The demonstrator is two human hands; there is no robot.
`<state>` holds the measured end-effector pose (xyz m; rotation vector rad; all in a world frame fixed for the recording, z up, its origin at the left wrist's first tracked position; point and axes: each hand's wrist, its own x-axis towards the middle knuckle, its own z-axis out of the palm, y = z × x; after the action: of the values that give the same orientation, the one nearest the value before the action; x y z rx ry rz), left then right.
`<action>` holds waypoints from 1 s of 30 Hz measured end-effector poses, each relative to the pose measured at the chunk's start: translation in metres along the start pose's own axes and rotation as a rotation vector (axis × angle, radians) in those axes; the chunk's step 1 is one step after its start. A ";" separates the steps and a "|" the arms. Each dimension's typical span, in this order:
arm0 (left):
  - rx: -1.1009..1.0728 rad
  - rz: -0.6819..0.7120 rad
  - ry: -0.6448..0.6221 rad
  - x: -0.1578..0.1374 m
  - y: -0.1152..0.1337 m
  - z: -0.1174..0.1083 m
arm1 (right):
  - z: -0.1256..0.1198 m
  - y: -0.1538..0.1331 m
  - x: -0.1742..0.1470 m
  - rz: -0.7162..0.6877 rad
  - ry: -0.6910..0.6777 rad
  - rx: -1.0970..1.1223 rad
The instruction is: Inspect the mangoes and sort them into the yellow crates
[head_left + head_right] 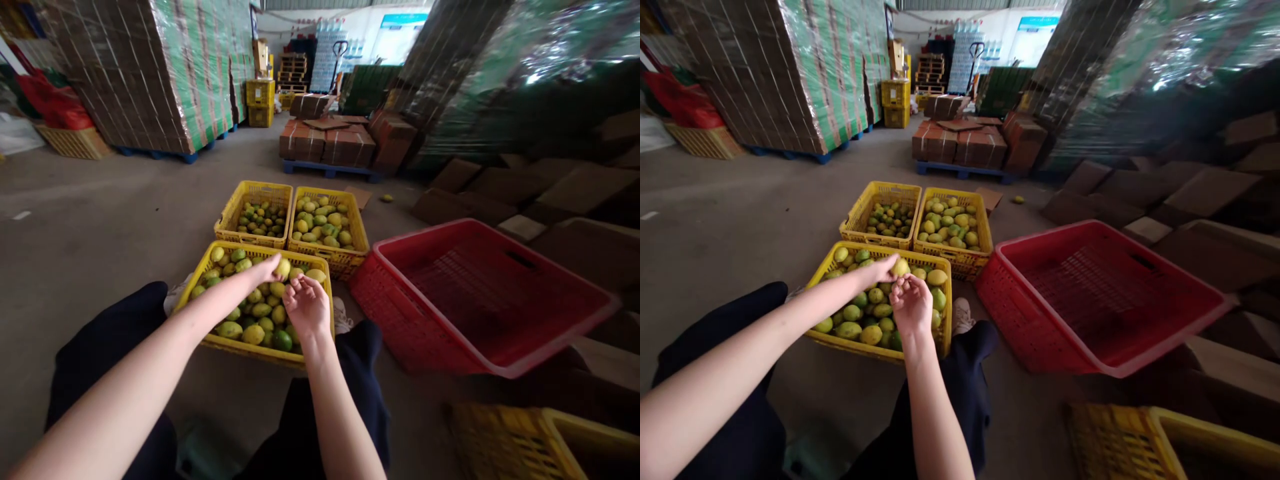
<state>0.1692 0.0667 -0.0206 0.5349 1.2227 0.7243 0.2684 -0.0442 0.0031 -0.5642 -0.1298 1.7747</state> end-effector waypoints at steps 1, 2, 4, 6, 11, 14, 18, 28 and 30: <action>0.027 0.022 0.006 0.007 0.027 0.014 | -0.002 0.000 0.001 -0.001 0.003 -0.003; 0.053 0.054 0.001 0.013 0.052 0.026 | -0.003 0.000 0.002 -0.003 0.013 -0.002; 0.146 0.133 -0.012 0.019 0.089 0.039 | -0.004 -0.001 0.003 -0.007 0.033 0.000; 0.421 0.241 -0.024 0.018 0.102 0.037 | -0.002 -0.002 0.003 -0.015 0.026 -0.006; 1.082 0.237 -0.038 -0.007 0.040 -0.031 | 0.004 0.001 0.001 0.013 -0.028 -0.045; 1.357 0.160 -0.032 -0.029 -0.014 -0.099 | 0.004 0.003 0.001 0.053 -0.012 -0.044; 1.618 0.033 0.073 -0.048 -0.064 -0.175 | 0.000 0.004 0.007 0.072 0.039 -0.060; 1.780 -0.018 0.093 -0.037 -0.100 -0.211 | -0.014 0.011 0.030 -0.015 0.071 -0.378; 1.729 0.018 0.104 -0.037 -0.095 -0.212 | -0.019 0.015 0.035 0.043 0.110 -0.376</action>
<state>-0.0213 -0.0266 -0.1216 1.8933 1.7359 -0.5201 0.2574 -0.0200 -0.0296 -0.9387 -0.3824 1.7656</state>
